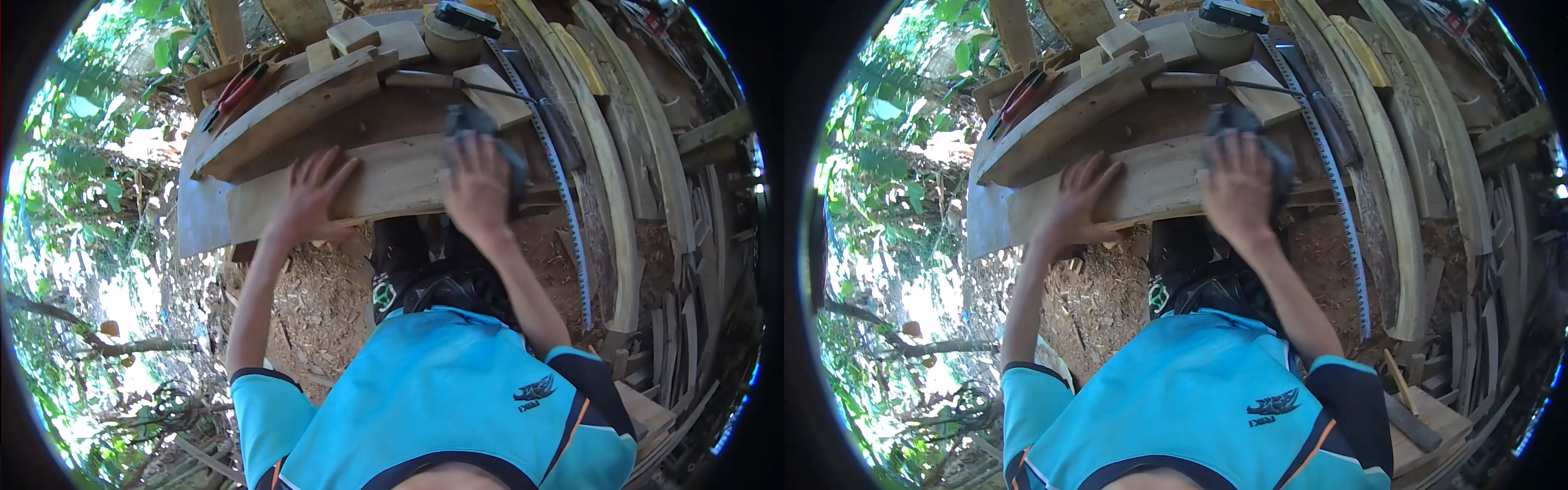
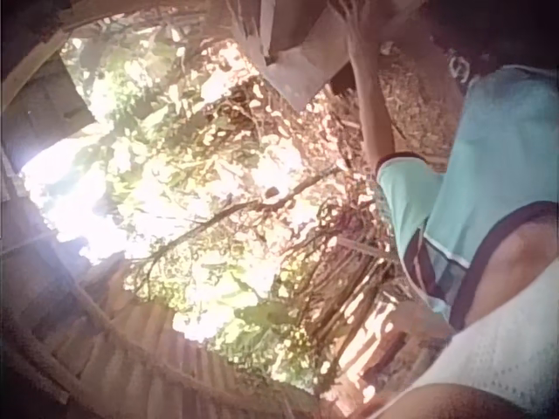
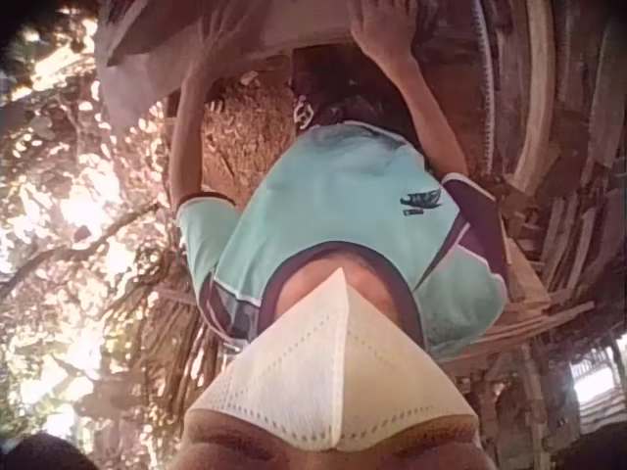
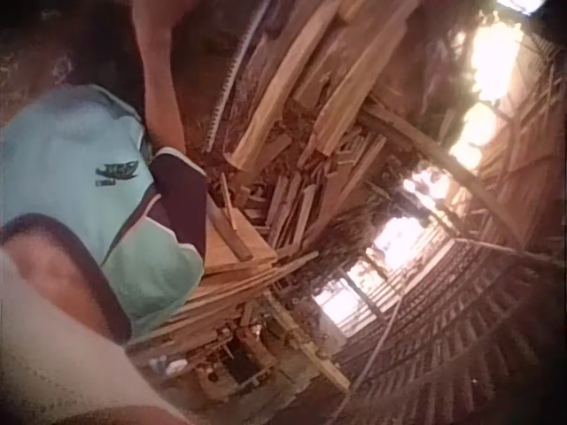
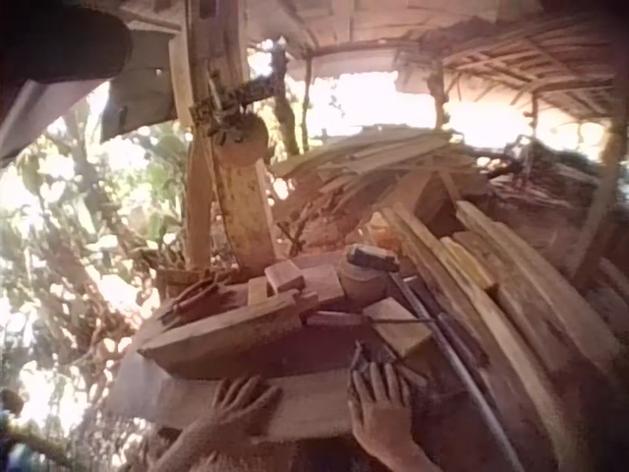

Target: The person smooths a wooden plank with a sanding block, measures it with a tape measure, and then uses a chisel and mallet to carve holes into the wood. The person finishes by sanding the plank again.

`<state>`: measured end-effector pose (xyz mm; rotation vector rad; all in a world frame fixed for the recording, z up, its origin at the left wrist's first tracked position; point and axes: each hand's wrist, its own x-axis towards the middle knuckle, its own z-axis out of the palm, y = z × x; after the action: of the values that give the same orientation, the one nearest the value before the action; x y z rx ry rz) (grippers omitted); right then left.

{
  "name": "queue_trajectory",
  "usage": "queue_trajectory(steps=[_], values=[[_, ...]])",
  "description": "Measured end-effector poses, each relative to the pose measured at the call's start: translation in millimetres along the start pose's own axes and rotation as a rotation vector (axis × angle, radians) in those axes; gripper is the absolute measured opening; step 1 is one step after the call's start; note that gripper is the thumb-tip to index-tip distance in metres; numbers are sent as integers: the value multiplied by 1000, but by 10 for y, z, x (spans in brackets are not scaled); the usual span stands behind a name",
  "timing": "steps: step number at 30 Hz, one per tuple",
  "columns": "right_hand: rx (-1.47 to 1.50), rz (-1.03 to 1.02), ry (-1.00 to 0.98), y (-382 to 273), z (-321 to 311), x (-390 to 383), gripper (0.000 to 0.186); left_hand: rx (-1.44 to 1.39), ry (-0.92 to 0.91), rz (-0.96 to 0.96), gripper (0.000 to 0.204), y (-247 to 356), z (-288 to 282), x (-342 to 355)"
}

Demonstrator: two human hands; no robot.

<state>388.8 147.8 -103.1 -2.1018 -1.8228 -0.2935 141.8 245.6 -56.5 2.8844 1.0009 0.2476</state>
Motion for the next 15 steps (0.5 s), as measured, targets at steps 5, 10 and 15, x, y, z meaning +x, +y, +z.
queue_trajectory(steps=[5,10,15], values=[[333,-359,41,-982,197,-118,38,-15,81,-18,93,-3,353,-101],[489,-551,18,-243,59,-507,29,-33,68,-48,93,110,282,-100],[622,339,40,754,164,-1306,21,-66,-17,-39,89,91,175,-18]])
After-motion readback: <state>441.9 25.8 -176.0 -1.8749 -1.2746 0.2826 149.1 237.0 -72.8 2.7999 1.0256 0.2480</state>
